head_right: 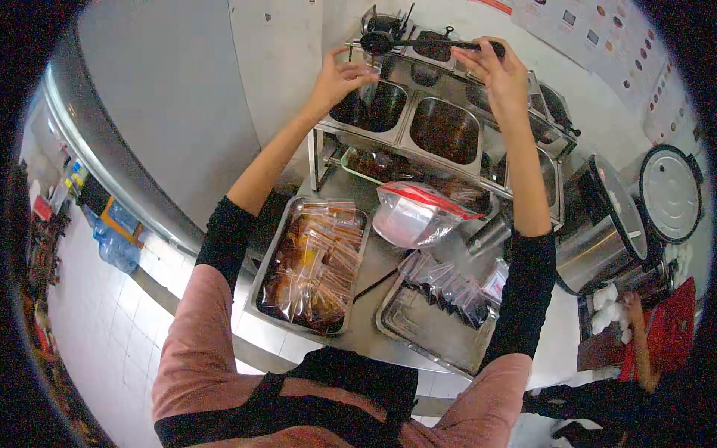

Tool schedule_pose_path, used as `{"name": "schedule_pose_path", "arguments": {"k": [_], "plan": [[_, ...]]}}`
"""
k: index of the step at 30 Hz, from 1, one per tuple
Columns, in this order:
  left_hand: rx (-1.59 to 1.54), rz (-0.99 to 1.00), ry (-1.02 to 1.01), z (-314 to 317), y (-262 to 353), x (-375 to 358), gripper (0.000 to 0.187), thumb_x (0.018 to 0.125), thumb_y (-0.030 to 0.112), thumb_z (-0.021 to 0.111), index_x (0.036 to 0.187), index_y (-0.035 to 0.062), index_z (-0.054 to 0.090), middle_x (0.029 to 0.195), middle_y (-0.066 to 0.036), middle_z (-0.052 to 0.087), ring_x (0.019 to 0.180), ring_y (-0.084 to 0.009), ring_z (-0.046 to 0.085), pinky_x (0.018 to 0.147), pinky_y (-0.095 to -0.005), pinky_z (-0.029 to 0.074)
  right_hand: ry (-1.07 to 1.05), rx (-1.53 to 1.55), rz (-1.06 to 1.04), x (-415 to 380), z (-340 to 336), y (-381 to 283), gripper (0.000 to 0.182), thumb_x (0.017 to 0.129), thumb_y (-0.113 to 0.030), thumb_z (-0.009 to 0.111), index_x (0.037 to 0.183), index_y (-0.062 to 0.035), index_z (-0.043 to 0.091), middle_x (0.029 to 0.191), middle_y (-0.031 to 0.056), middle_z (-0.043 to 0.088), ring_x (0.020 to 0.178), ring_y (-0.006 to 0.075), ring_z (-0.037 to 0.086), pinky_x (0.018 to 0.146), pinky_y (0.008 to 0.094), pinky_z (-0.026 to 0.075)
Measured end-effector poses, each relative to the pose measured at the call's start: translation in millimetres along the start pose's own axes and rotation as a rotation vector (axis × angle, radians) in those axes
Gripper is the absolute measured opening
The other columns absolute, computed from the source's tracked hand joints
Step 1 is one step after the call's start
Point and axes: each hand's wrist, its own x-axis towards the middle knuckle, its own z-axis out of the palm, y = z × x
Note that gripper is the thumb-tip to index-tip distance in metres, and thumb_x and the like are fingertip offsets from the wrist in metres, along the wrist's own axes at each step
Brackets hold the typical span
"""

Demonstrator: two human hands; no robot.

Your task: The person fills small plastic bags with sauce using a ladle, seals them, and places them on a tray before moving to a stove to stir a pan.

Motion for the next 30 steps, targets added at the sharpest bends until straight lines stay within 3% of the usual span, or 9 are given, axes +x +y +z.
{"name": "schedule_pose_path", "arguments": {"k": [15,30], "plan": [[0.095,0.052,0.013,1,6,1,0.095,0.06,0.036,0.082,0.123,-0.0056,0.023,0.099,-0.021,0.06,0.091,-0.0249,0.062,0.079,-0.0329,0.049,-0.068,-0.169,-0.111,-8,11,-7,0.02,0.093,-0.015,0.045,0.099,0.0039,0.05,0.092,0.0209,0.061,0.091,0.0276,0.062,0.081,0.0319,0.051],[0.059,0.023,0.02,0,21,-2,0.09,0.06,0.029,0.083,0.121,-0.0028,0.024,0.097,-0.02,0.058,0.09,-0.0226,0.062,0.078,-0.0318,0.05,-0.056,-0.203,-0.147,-10,11,-5,0.02,0.093,-0.015,0.045,0.099,0.0032,0.051,0.091,0.0198,0.062,0.09,0.0257,0.063,0.08,0.0306,0.051]]}}
